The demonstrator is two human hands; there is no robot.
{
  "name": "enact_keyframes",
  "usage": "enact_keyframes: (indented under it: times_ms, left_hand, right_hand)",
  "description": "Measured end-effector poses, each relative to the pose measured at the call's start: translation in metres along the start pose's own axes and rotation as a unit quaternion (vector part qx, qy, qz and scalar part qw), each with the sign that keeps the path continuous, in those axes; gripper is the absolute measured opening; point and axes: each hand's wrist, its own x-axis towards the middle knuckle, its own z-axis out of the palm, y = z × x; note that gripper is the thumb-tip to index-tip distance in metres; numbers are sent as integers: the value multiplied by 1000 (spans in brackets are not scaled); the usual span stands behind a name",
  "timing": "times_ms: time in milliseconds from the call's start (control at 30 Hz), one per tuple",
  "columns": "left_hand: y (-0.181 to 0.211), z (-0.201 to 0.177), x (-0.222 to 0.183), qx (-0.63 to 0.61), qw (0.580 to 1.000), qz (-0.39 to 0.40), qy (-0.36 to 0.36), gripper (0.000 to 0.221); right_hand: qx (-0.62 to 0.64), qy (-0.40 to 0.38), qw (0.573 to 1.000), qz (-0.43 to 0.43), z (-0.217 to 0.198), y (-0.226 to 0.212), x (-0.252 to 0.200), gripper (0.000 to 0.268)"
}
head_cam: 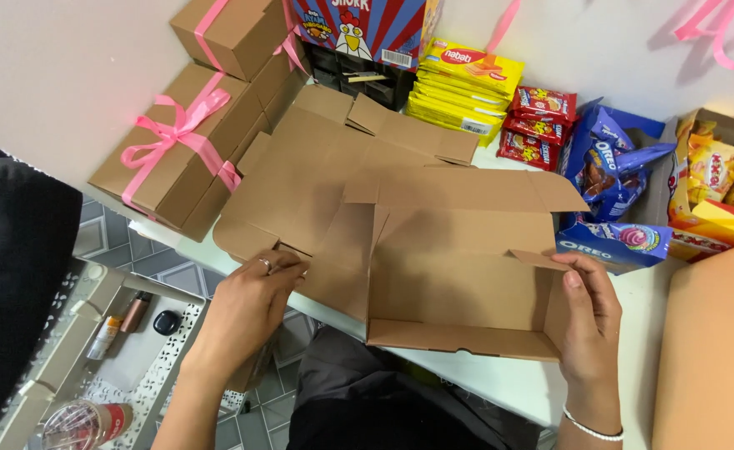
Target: The person folds a flat cardboard sheet into a small box, tucks the flaps to form the sides, and then places shredded paper filler into the assembled box. The workspace contains stacks of similar boxes and various snack packages.
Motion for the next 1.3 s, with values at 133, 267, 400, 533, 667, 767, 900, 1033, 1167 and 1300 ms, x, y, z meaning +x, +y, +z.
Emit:
enact_keyframes:
  times_ms: [133,267,400,533,667,767,900,1033,1167,1300]
  left_hand:
    - [-6,13,2,35,996,52,57,18]
    - [-9,13,8,18,997,55,40,15]
    - [-23,33,15,149,984,90,38,24]
    - [-33,39,27,203,970,113,67,17]
    - [50,-24,52,132,971,124,157,20]
    - [150,-12,76,16,935,259,242,18]
    - [299,93,102,-116,898,408,118,6]
    - [400,233,127,-92,872,477,55,7]
    - [413,273,152,-95,853,509,-69,15]
    - [412,236,158,-95,859,503,3,10]
  right_hand:
    - [3,0,1000,-1,2,-5,-1,26]
    - [16,2,999,-28,6,-4,1,23]
    - [61,19,998,-5,4,-7,-1,25]
    - [75,-2,997,7,3,-3,-1,26]
    - [84,-1,996,11,7,-6,-2,26]
    - [97,11,995,-3,9,-4,-1,24]
    - [97,32,993,-55,38,152,37,18]
    - [168,35,984,-53,21,69,16,19]
    - [198,65,977,-37,27,63,11,17]
    - [229,45,972,-23,24,43,8,17]
